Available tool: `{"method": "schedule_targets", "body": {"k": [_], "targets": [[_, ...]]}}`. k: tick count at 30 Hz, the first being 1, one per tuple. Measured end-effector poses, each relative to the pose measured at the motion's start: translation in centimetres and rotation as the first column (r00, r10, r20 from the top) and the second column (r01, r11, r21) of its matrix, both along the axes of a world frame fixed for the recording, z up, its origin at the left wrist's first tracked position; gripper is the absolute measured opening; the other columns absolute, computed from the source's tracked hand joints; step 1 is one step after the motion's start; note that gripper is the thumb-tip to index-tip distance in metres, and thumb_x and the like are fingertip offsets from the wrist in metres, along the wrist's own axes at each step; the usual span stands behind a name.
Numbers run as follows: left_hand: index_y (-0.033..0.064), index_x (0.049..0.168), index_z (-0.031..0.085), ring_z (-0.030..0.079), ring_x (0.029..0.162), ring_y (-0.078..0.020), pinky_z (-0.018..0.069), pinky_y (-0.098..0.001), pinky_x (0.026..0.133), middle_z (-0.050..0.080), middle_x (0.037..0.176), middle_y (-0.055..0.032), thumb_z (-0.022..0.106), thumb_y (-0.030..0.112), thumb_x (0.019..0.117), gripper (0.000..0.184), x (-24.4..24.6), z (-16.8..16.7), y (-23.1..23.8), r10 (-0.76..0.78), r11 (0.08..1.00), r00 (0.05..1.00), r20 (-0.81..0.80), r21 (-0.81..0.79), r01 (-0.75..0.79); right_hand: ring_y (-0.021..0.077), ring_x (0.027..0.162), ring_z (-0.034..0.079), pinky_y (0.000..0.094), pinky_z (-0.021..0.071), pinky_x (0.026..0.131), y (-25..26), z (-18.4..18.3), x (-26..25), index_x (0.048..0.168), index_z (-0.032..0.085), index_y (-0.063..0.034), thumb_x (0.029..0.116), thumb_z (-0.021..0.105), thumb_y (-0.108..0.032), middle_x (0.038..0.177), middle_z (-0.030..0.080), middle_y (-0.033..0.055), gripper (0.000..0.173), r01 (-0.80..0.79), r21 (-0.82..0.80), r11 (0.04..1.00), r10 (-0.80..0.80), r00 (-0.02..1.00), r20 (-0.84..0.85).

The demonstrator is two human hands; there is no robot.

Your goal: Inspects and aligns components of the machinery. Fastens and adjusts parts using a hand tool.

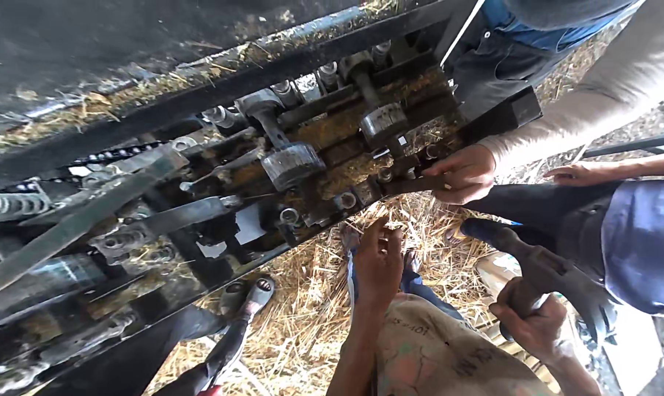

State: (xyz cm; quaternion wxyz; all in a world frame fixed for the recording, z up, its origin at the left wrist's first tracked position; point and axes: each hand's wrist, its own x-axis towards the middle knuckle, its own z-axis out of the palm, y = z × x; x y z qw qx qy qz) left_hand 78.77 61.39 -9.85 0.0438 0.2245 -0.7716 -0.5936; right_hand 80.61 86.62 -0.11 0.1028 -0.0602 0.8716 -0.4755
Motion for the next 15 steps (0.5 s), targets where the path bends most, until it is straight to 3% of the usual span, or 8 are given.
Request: {"method": "schedule_targets", "body": {"k": [5, 11, 15], "targets": [[0.0025, 0.123, 0.069, 0.067, 0.073, -0.0141, 0.0584, -0.0329, 0.063, 0.07, 0.095, -0.0088, 0.064, 0.025, 0.0999, 0.033, -2.2, -0.5, 0.0, -0.013, 0.92, 0.988, -0.152, -0.389, -0.048, -0.0072, 0.057, 0.054, 0.0137, 0.0501, 0.053, -0.3, -0.2, 0.1, 0.089, 0.062, -0.0208, 0.0891, 0.077, -0.038, 0.068, 0.059, -0.0143, 0.023, -0.001, 0.001, 1.0, 0.001, 1.0, 0.023], [0.0038, 0.119, 0.073, 0.066, 0.063, -0.0172, 0.0559, -0.0358, 0.056, 0.071, 0.087, -0.0093, 0.067, 0.025, 0.0985, 0.03, -4.3, -1.8, 0.2, -0.014, 0.883, 0.982, -0.187, -0.463, -0.076, -0.0068, 0.056, 0.053, 0.0136, 0.0489, 0.052, -1.3, -0.7, 0.2, 0.09, 0.061, -0.0212, 0.0895, 0.077, -0.037, 0.067, 0.058, -0.0139, 0.022, 0.002, -0.017, 1.0, -0.001, 0.999, 0.051], [0.0024, 0.122, 0.072, 0.073, 0.07, -0.0197, 0.0597, -0.0396, 0.06, 0.076, 0.089, -0.0102, 0.067, 0.023, 0.0978, 0.032, -4.8, -2.5, 0.2, -0.029, 0.877, 0.981, -0.194, -0.475, -0.068, -0.0074, 0.057, 0.054, 0.0128, 0.0495, 0.054, -2.1, -1.3, 0.3, 0.093, 0.061, -0.0216, 0.091, 0.076, -0.038, 0.068, 0.058, -0.0143, 0.022, 0.001, -0.036, 0.999, 0.0, 0.999, 0.052]]}}
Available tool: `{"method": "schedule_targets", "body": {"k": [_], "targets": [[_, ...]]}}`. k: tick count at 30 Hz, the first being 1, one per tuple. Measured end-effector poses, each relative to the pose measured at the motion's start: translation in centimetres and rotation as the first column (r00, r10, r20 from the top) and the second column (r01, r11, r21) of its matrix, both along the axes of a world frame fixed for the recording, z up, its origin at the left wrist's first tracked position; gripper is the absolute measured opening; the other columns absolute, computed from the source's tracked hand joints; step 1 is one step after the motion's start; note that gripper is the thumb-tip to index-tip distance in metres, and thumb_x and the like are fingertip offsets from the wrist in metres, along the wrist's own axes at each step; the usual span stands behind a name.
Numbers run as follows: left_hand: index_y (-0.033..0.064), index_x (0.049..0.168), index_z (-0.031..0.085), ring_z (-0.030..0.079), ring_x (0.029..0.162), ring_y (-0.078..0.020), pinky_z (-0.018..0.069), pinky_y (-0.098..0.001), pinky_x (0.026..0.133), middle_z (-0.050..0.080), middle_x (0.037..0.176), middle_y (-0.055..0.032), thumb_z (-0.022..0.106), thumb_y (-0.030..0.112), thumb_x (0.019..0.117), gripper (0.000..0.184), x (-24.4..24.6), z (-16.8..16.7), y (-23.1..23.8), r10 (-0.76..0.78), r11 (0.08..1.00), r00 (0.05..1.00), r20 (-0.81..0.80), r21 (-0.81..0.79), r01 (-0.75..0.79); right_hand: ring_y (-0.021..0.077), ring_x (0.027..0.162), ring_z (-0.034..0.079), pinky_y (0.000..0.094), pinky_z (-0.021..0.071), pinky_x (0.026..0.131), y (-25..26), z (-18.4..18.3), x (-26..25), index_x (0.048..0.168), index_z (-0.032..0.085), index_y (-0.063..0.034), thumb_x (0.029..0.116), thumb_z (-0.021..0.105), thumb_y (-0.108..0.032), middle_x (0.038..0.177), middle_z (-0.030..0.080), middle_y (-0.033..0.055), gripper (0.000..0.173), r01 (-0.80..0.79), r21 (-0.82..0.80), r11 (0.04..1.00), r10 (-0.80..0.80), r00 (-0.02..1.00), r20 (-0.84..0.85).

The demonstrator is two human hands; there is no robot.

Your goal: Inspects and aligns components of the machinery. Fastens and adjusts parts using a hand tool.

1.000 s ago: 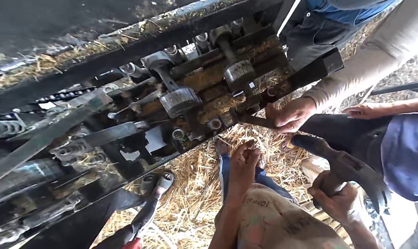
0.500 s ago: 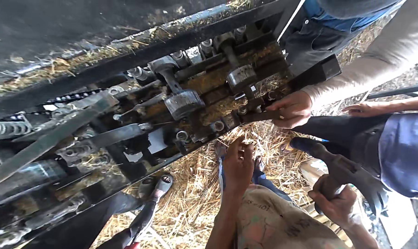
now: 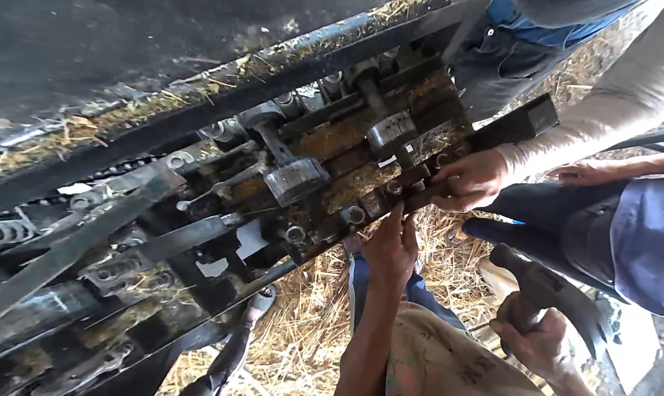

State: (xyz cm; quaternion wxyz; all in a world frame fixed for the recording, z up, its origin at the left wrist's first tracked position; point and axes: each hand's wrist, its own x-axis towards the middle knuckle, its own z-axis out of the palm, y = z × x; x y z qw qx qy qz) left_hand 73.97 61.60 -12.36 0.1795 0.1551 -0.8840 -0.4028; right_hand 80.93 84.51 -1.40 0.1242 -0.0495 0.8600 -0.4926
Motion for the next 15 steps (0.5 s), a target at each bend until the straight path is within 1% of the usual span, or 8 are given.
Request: {"method": "schedule_targets", "body": {"k": [2, 4, 5, 8, 11, 13, 15], "targets": [[0.0031, 0.123, 0.072, 0.073, 0.068, -0.0194, 0.0594, -0.04, 0.059, 0.076, 0.087, -0.0093, 0.067, 0.025, 0.0981, 0.034, -0.1, -0.3, -0.1, -0.014, 1.0, 1.0, 0.007, -0.013, 0.014, -0.0072, 0.058, 0.054, 0.013, 0.0499, 0.054, -0.3, -0.2, 0.0, 0.092, 0.062, -0.0207, 0.0907, 0.076, -0.039, 0.068, 0.059, -0.0137, 0.023, -0.003, 0.008, 1.0, 0.003, 1.0, 0.002], [0.0027, 0.124, 0.072, 0.069, 0.06, -0.0186, 0.0562, -0.0401, 0.053, 0.075, 0.08, -0.0082, 0.068, 0.026, 0.0968, 0.035, -0.2, -0.6, -0.2, -0.025, 1.0, 1.0, 0.002, -0.017, 0.025, -0.0078, 0.058, 0.055, 0.0124, 0.0499, 0.055, -0.6, -0.3, 0.1, 0.091, 0.062, -0.0202, 0.0898, 0.076, -0.038, 0.068, 0.059, -0.0137, 0.023, -0.004, 0.021, 1.0, 0.004, 1.0, 0.018], [0.0026, 0.124, 0.072, 0.068, 0.058, -0.0184, 0.0555, -0.0398, 0.052, 0.075, 0.079, -0.0082, 0.069, 0.026, 0.096, 0.036, -0.3, -0.8, -0.3, -0.028, 0.999, 1.0, -0.003, -0.022, 0.027, -0.0073, 0.057, 0.054, 0.0129, 0.0494, 0.053, -0.7, -0.2, 0.1, 0.091, 0.062, -0.0195, 0.0898, 0.076, -0.038, 0.067, 0.059, -0.013, 0.023, -0.007, 0.027, 1.0, 0.006, 0.999, 0.033], [0.0033, 0.121, 0.073, 0.071, 0.062, -0.0195, 0.0563, -0.0401, 0.054, 0.076, 0.081, -0.0083, 0.069, 0.027, 0.0962, 0.034, -0.6, -0.8, -0.6, -0.035, 0.997, 0.999, 0.01, -0.067, 0.036, -0.004, 0.053, 0.053, 0.0165, 0.0492, 0.049, -1.0, -0.3, 0.2, 0.09, 0.062, -0.0183, 0.0893, 0.076, -0.039, 0.065, 0.057, -0.0109, 0.025, -0.014, 0.034, 0.999, 0.011, 0.996, 0.083], [0.0049, 0.119, 0.075, 0.07, 0.062, -0.0215, 0.0551, -0.0403, 0.053, 0.075, 0.078, -0.0081, 0.066, 0.025, 0.0972, 0.031, -0.8, -1.0, -1.0, -0.056, 0.992, 0.998, 0.004, -0.109, 0.056, -0.0034, 0.053, 0.053, 0.017, 0.0493, 0.049, -1.3, -0.7, 0.3, 0.093, 0.062, -0.0184, 0.0902, 0.077, -0.04, 0.066, 0.058, -0.0104, 0.026, -0.018, 0.006, 1.0, 0.018, 0.994, 0.111], [0.0043, 0.118, 0.075, 0.067, 0.058, -0.0212, 0.0529, -0.0379, 0.05, 0.07, 0.072, -0.0079, 0.064, 0.023, 0.0979, 0.03, -0.8, -1.3, -1.1, -0.075, 0.988, 0.997, -0.036, -0.139, 0.069, -0.0026, 0.055, 0.056, 0.0181, 0.0523, 0.052, -2.2, -0.3, -0.2, 0.094, 0.062, -0.0144, 0.0905, 0.077, -0.04, 0.067, 0.059, -0.0079, 0.03, -0.02, -0.005, 1.0, 0.02, 0.992, 0.127], [0.0037, 0.116, 0.077, 0.064, 0.054, -0.02, 0.0508, -0.0355, 0.048, 0.068, 0.068, -0.0073, 0.063, 0.022, 0.0975, 0.029, -0.8, -1.6, -1.3, -0.089, 0.983, 0.993, -0.075, -0.168, 0.075, -0.0022, 0.057, 0.053, 0.0173, 0.0503, 0.058, -4.1, 1.1, -1.6, 0.093, 0.061, -0.006, 0.0895, 0.076, -0.038, 0.066, 0.057, -0.004, 0.036, -0.034, 0.02, 0.999, 0.031, 0.988, 0.154]]}}
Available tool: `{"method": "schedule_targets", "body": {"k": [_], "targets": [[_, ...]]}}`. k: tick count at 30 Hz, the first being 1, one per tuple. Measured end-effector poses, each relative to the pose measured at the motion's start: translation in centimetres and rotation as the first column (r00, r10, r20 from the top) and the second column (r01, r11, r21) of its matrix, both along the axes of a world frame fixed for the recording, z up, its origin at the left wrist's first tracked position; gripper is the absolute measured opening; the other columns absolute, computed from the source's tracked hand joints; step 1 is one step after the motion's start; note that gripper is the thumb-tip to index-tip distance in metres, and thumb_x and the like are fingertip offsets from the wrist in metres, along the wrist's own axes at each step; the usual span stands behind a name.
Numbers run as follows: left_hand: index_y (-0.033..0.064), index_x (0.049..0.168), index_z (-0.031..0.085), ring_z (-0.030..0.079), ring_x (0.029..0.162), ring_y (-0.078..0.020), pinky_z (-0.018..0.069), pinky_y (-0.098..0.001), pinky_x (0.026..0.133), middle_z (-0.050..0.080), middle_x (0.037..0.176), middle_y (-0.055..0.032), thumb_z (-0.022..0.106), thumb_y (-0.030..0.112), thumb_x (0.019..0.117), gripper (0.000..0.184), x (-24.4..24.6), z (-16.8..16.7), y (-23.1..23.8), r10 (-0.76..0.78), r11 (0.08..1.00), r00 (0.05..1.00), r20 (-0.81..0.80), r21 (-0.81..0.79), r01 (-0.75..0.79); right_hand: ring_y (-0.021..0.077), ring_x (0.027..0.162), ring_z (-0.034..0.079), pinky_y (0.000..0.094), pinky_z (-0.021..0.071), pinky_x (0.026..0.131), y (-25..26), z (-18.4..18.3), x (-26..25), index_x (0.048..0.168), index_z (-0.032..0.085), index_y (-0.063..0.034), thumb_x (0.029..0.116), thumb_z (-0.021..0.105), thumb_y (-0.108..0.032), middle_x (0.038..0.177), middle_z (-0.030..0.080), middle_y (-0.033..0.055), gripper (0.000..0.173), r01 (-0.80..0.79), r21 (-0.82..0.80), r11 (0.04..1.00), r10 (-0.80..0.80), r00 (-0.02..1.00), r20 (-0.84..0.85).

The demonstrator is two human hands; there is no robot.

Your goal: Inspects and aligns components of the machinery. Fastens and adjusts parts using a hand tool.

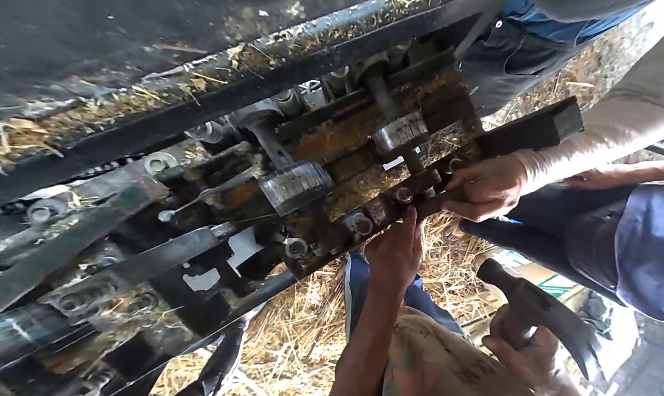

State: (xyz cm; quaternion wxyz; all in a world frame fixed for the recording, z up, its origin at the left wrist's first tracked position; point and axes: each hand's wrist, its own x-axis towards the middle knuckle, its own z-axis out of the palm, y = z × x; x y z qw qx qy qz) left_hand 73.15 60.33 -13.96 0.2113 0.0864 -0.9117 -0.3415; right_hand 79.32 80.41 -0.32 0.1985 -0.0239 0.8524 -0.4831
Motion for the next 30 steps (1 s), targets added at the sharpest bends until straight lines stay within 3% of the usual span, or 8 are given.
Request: {"method": "schedule_targets", "body": {"k": [4, 7, 10, 12, 14, 18, 25, 30], "targets": [[0.0039, 0.116, 0.076, 0.065, 0.057, -0.0176, 0.053, -0.0341, 0.051, 0.069, 0.07, -0.0073, 0.062, 0.026, 0.1004, 0.03, 0.3, -0.6, -0.3, -0.025, 0.994, 0.999, -0.024, 0.108, 0.027, -0.0025, 0.057, 0.052, 0.0163, 0.0498, 0.058, -1.3, 0.5, -1.0, 0.09, 0.06, -0.0055, 0.0882, 0.077, -0.039, 0.064, 0.055, -0.0034, 0.038, -0.013, 0.009, 1.0, 0.013, 1.0, -0.007], [0.0, 0.105, 0.075, 0.066, 0.064, -0.0087, 0.057, -0.0255, 0.059, 0.071, 0.078, -0.0057, 0.063, 0.021, 0.1011, 0.025, 1.0, -0.5, 0.6, 0.067, 0.892, 0.997, -0.031, 0.449, -0.046, -0.0026, 0.058, 0.052, 0.016, 0.0494, 0.06, -0.7, -0.1, -0.8, 0.094, 0.06, -0.0066, 0.0905, 0.076, -0.042, 0.066, 0.055, -0.0037, 0.039, -0.055, 0.009, 0.998, 0.055, 0.998, -0.026], [-0.0019, 0.094, 0.069, 0.06, 0.057, -0.0016, 0.0535, -0.0183, 0.053, 0.066, 0.071, 0.0017, 0.063, 0.007, 0.0988, 0.012, 1.3, 1.3, 2.1, 0.221, 0.445, 0.94, 0.259, 0.831, -0.334, -0.0002, 0.058, 0.054, 0.0167, 0.05, 0.062, -1.5, 0.6, -1.6, 0.089, 0.059, -0.004, 0.0905, 0.075, -0.036, 0.065, 0.056, -0.0003, 0.037, -0.08, 0.048, 0.996, 0.08, 0.997, -0.009], [-0.0013, 0.092, 0.068, 0.057, 0.052, -0.006, 0.0482, -0.0199, 0.046, 0.065, 0.07, -0.0026, 0.058, 0.012, 0.1042, 0.021, 0.8, 2.5, 2.1, 0.117, 0.136, 0.843, 0.525, 0.832, -0.537, 0.0015, 0.06, 0.058, 0.0176, 0.0521, 0.066, -0.9, 0.7, -1.4, 0.085, 0.061, 0.0027, 0.089, 0.075, -0.026, 0.065, 0.06, 0.0045, 0.033, -0.1, 0.067, 0.993, 0.1, 0.995, -0.001], [-0.0003, 0.099, 0.069, 0.063, 0.058, -0.0096, 0.0474, -0.0208, 0.046, 0.072, 0.081, -0.0073, 0.053, 0.023, 0.1081, 0.03, 0.0, 3.2, 1.6, -0.074, -0.019, 0.759, 0.647, 0.76, -0.649, -0.0007, 0.059, 0.057, 0.0165, 0.0514, 0.063, 0.7, -0.6, -0.4, 0.082, 0.061, -0.0002, 0.0936, 0.074, -0.03, 0.065, 0.061, 0.0027, 0.035, -0.138, 0.032, 0.99, 0.139, 0.99, -0.031], [-0.0008, 0.102, 0.07, 0.072, 0.067, -0.0139, 0.0515, -0.0219, 0.049, 0.077, 0.092, -0.0126, 0.057, 0.022, 0.1063, 0.027, -2.1, 3.3, 1.0, -0.185, -0.101, 0.748, 0.637, 0.745, -0.66, -0.0032, 0.058, 0.054, 0.0165, 0.0498, 0.056, 1.6, -2.1, 0.9, 0.092, 0.061, -0.0157, 0.0925, 0.076, -0.041, 0.068, 0.058, -0.008, 0.029, -0.075, -0.011, 0.997, 0.074, 0.996, -0.052], [-0.0041, 0.101, 0.07, 0.069, 0.06, -0.0159, 0.0531, -0.0233, 0.048, 0.074, 0.08, -0.0151, 0.061, 0.013, 0.1034, 0.02, -3.1, 2.7, 0.9, -0.141, -0.165, 0.795, 0.59, 0.778, -0.606, 0.0006, 0.054, 0.054, 0.0215, 0.0501, 0.052, 1.2, -2.5, 0.9, 0.096, 0.061, -0.0147, 0.0934, 0.073, -0.048, 0.066, 0.058, -0.0057, 0.035, -0.049, 0.001, 0.999, 0.049, 0.998, -0.043], [-0.0046, 0.102, 0.068, 0.071, 0.062, -0.018, 0.0552, -0.0242, 0.049, 0.074, 0.081, -0.0172, 0.058, 0.01, 0.1041, 0.018, -3.6, 3.6, 0.4, -0.185, -0.297, 0.782, 0.595, 0.725, -0.622, 0.0006, 0.058, 0.056, 0.0202, 0.0511, 0.054, -0.3, -2.3, -0.3, 0.101, 0.059, -0.0154, 0.1009, 0.055, -0.058, 0.071, 0.058, -0.0045, 0.043, -0.094, -0.038, 0.995, 0.09, 0.993, -0.08]]}}
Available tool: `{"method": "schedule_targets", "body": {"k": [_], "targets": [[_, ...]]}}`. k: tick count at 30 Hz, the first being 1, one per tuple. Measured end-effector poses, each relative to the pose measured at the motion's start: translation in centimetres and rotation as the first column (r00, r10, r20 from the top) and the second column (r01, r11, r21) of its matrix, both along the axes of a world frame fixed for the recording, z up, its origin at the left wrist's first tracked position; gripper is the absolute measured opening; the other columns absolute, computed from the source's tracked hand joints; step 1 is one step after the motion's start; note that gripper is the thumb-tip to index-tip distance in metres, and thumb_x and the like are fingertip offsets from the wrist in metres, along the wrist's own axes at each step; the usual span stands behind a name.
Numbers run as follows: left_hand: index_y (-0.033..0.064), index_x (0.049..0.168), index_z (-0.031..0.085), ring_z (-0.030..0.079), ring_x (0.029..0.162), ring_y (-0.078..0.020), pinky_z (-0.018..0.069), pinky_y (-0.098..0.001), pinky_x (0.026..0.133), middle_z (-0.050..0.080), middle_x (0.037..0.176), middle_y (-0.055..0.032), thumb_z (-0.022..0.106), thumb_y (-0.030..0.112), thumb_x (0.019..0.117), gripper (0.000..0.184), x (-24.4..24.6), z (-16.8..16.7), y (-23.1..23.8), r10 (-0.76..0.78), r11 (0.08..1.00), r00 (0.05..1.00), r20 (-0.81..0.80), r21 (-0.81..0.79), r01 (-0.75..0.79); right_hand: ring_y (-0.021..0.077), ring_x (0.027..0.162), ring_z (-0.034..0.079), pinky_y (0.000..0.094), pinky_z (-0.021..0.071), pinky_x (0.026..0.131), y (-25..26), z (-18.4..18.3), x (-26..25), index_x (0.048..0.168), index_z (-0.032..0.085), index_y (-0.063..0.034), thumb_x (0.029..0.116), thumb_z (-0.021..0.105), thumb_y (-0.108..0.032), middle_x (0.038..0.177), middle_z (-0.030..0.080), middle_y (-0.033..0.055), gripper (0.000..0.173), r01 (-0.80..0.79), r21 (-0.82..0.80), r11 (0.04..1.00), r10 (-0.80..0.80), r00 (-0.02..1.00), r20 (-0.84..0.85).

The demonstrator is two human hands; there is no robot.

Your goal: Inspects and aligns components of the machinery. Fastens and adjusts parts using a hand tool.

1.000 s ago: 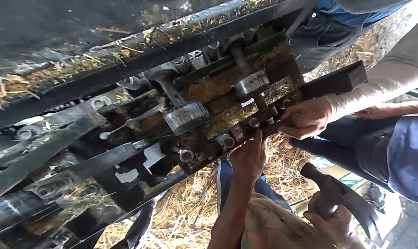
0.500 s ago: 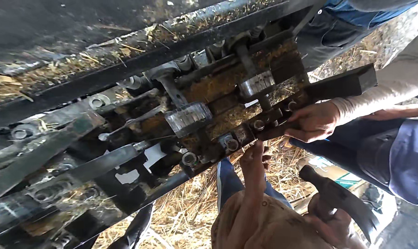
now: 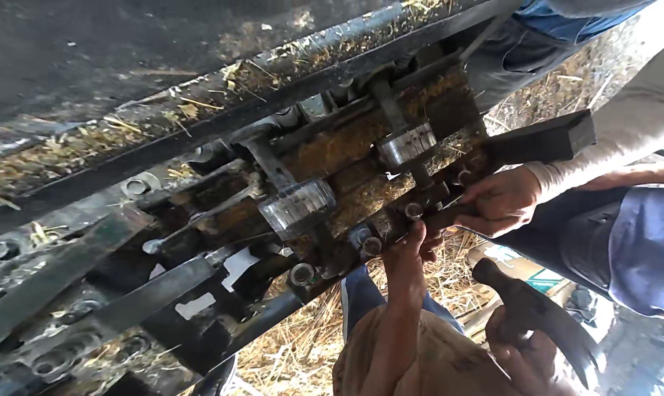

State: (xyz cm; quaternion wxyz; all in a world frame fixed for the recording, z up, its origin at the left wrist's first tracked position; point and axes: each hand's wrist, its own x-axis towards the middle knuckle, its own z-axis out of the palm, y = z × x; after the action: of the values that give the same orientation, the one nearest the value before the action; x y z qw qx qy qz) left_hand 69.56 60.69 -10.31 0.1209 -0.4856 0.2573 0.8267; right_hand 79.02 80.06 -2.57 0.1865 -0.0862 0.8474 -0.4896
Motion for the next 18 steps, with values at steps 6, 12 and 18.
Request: {"method": "schedule_targets", "body": {"k": [6, 12, 18], "targets": [[-0.0066, 0.099, 0.067, 0.074, 0.066, -0.0191, 0.0568, -0.025, 0.051, 0.075, 0.081, -0.0174, 0.059, 0.005, 0.1022, 0.014, 0.1, 0.1, 0.8, 0.043, 0.995, 0.999, 0.015, -0.089, -0.042, 0.0116, 0.049, 0.052, 0.0214, 0.0506, 0.061, -13.4, 7.4, -9.6, 0.076, 0.057, 0.003, 0.0876, 0.074, -0.027, 0.057, 0.052, 0.0084, 0.037, 0.249, 0.571, 0.782, -0.519, 0.768, 0.376], [-0.0066, 0.098, 0.067, 0.074, 0.065, -0.0191, 0.0569, -0.0255, 0.049, 0.075, 0.082, -0.017, 0.062, 0.002, 0.1, 0.01, -0.1, 0.1, 1.2, 0.085, 0.989, 0.995, 0.06, -0.131, -0.076, 0.0077, 0.057, 0.059, 0.0276, 0.0528, 0.053, -1.0, -0.2, -0.2, 0.098, 0.062, -0.0156, 0.0998, 0.048, -0.067, 0.07, 0.061, -0.0002, 0.053, 0.088, 0.048, 0.995, -0.09, 0.995, 0.049], [-0.0059, 0.094, 0.067, 0.069, 0.057, -0.0139, 0.0541, -0.0225, 0.046, 0.074, 0.077, -0.0136, 0.062, 0.0, 0.0992, 0.009, -0.2, 0.3, 1.1, 0.112, 0.987, 0.992, 0.062, -0.125, -0.103, 0.008, 0.062, 0.061, 0.0275, 0.0552, 0.06, -3.6, -0.8, -2.5, 0.108, 0.063, -0.0032, 0.1032, 0.036, -0.066, 0.074, 0.062, 0.0047, 0.069, 0.136, 0.182, 0.974, -0.151, 0.986, 0.068]]}}
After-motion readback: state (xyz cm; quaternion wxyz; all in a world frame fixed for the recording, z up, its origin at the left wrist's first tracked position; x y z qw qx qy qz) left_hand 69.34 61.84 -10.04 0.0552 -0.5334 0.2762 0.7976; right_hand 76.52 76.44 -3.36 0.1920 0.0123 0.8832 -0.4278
